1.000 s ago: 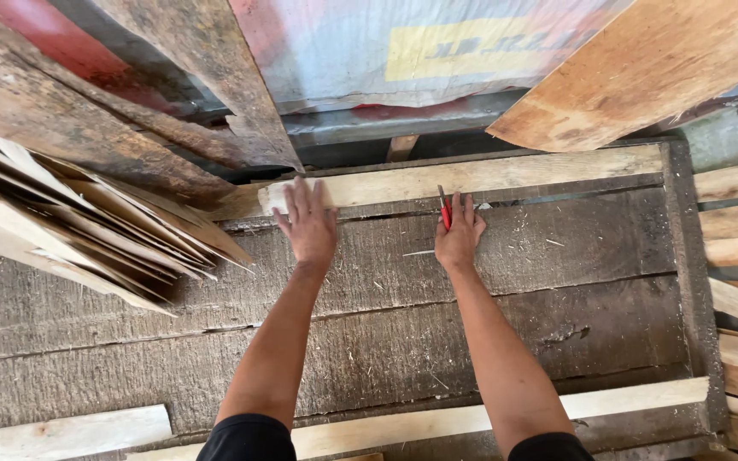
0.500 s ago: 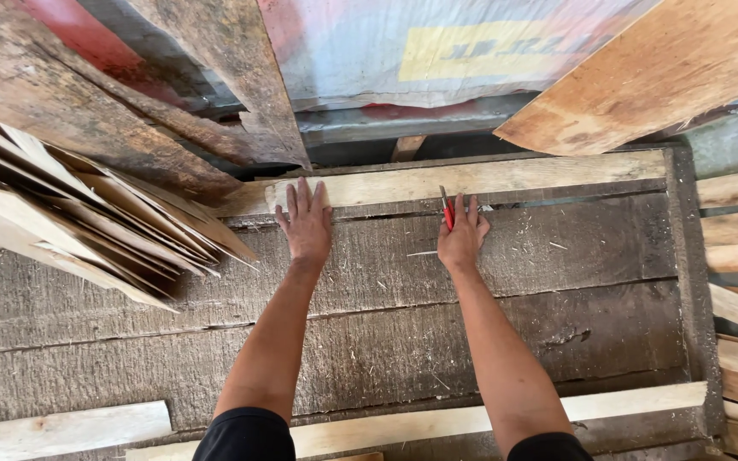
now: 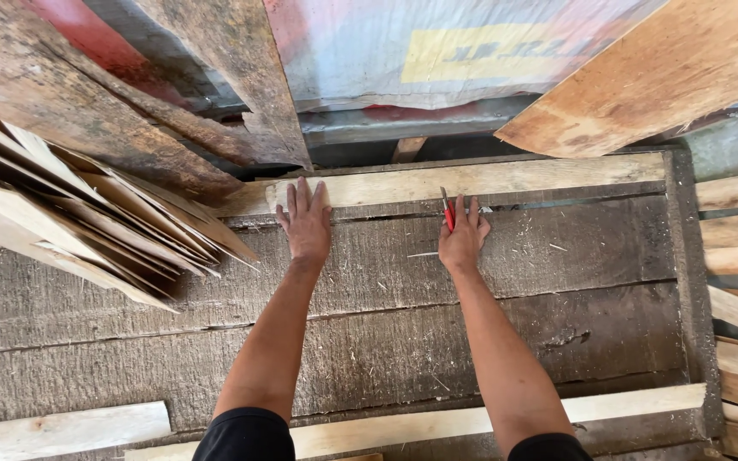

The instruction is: Trimming and shaving thin strips of wood using a utility knife on a wooden workbench.

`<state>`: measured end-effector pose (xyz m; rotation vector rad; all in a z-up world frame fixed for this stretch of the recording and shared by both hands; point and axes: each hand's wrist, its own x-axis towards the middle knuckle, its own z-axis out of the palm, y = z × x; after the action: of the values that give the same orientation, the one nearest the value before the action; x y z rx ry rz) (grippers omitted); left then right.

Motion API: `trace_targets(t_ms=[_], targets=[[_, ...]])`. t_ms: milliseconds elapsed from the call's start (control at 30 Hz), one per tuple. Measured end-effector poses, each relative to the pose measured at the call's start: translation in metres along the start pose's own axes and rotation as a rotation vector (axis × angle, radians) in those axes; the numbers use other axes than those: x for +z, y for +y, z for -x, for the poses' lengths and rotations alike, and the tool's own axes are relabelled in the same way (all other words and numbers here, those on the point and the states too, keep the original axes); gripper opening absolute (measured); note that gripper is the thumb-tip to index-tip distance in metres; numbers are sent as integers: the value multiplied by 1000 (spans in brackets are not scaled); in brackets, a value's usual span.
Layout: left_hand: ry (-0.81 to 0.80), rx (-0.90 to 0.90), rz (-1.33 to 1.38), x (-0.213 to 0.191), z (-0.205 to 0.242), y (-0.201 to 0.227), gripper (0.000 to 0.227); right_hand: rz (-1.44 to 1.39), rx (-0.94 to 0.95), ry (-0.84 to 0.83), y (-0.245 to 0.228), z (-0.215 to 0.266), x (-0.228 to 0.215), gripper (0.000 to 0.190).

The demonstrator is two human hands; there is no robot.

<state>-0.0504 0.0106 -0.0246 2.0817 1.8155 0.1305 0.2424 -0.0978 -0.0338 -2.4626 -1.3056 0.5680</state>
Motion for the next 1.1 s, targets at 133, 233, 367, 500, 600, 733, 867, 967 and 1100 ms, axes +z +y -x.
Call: trace_targets(t_ms=[133, 233, 367, 500, 600, 733, 867, 967, 1100], targets=[[32, 3, 83, 4, -3, -14, 45, -16, 28, -2, -3, -2, 2, 77], [94, 63, 32, 15, -1, -31, 44, 3, 29, -5, -6, 0, -2, 77], [110, 116, -13, 10, 0, -38, 44, -55, 29, 27, -16, 5, -8, 72], [73, 101, 10, 2, 0, -34, 46, -258, 24, -20, -48, 19, -18, 55], [-36, -17, 41, -17, -2, -23, 42, -342, 47, -132, -73, 30, -14, 49], [14, -49, -5, -47, 0, -10, 79, -351, -102, -55, -77, 38, 4, 45], [75, -43, 41, -21, -7, -31, 93, -315, -139, -49, -75, 45, 17, 41], [133, 10, 78, -14, -12, -41, 94, -319, -161, -36, -72, 48, 19, 40], [76, 38, 12, -33, -13, -37, 91, -371, 51, -171, -82, 52, 10, 38]])
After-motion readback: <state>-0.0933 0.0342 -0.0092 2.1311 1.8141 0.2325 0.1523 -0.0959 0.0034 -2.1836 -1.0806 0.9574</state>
